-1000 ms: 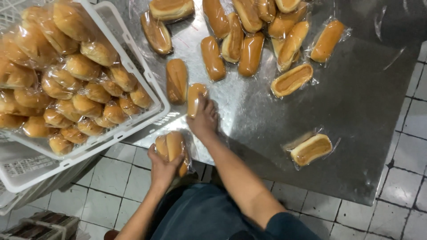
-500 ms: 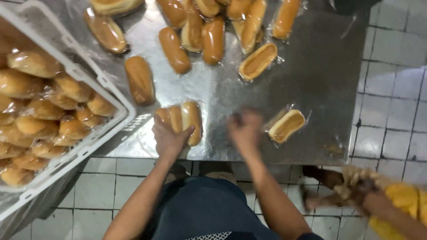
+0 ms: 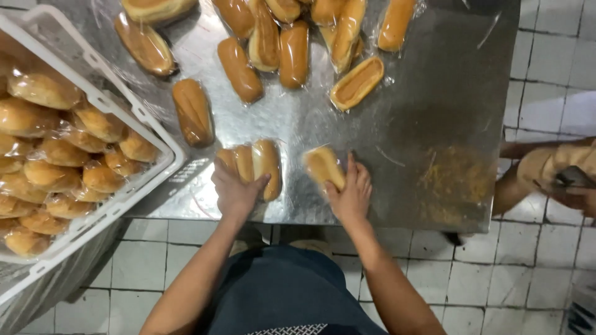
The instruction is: Packing individually wrapped bread rolls from a metal table into plastic crates
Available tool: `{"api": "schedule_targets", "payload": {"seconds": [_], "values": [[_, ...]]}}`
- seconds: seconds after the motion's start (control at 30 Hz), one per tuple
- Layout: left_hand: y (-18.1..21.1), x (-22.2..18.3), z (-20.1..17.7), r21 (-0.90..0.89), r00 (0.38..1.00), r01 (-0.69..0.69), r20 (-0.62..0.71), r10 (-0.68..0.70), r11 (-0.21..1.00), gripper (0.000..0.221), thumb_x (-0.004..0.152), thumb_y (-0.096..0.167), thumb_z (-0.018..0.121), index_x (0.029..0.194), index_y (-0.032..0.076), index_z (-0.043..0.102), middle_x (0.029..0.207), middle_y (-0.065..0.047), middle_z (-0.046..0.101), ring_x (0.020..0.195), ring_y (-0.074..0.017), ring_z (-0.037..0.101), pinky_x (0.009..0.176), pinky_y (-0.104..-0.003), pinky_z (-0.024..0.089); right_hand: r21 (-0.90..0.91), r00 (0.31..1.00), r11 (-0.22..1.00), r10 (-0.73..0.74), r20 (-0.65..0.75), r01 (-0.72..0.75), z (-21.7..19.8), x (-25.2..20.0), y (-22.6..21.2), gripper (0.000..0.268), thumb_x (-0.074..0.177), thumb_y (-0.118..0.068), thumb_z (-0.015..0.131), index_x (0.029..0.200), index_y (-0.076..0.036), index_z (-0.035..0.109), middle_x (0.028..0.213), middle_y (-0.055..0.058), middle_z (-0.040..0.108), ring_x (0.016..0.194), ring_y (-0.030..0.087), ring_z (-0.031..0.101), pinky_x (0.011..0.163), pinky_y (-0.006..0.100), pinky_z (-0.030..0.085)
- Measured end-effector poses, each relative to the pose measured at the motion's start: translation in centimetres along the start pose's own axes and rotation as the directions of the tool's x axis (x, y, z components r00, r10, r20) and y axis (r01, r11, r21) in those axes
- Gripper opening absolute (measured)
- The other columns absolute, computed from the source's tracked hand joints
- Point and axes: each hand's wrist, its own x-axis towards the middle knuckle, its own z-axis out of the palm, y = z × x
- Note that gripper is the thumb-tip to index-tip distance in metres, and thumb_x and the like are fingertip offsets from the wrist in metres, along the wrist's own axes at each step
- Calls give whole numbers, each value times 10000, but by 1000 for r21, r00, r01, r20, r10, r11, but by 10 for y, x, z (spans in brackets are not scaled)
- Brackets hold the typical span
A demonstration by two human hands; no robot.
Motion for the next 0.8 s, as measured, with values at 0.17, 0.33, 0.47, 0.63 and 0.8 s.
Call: {"api": "schedule_targets", "payload": {"seconds": [0.17,0.33,0.47,0.63,0.8], "values": [[-9,3,8,14,1000,-10,-28,11,1000,1292,684,529,902,1592,115,81,1491,-208,310,1396,-467,393,1069,-674,401,163,988,981,124,-93,-108,61,15,2,662,690,-275,819,1287,-114,581,1066,146,669,1052,382,654,891,505,502],[-7,4,5,-24,999,-34,-28,33,999,1236,728,463,894,1590,61,104,1470,-239,342,1378,-486,414,1055,-671,413,5,898,944,-312,-309,329,88,-3,-14,383,626,-215,812,987,-153,698,932,82,590,861,344,622,751,480,488],[-8,3,0,-23,999,-47,4,47,999,1261,730,497,872,1595,71,59,1500,-237,301,1398,-490,386,1081,-671,396,351,965,899,-245,-93,262,74,-10,-48,721,694,-360,909,1254,-81,552,1272,187,480,1169,441,546,956,510,448],[-14,8,-3,-48,998,-67,4,67,997,1289,715,513,888,1597,79,54,1494,-231,306,1398,-481,396,1099,-640,400,579,977,800,-211,28,156,67,-5,-78,740,809,-83,797,1437,73,441,1289,410,486,1237,628,477,1066,621,407],[-30,37,11,-445,991,-31,101,85,895,1156,657,484,926,1540,77,300,1424,-181,476,1321,-382,549,1080,-518,473,644,971,751,-17,237,-144,31,-8,-133,898,826,-342,803,1546,-68,343,1493,327,350,1409,546,377,1208,583,318]]}}
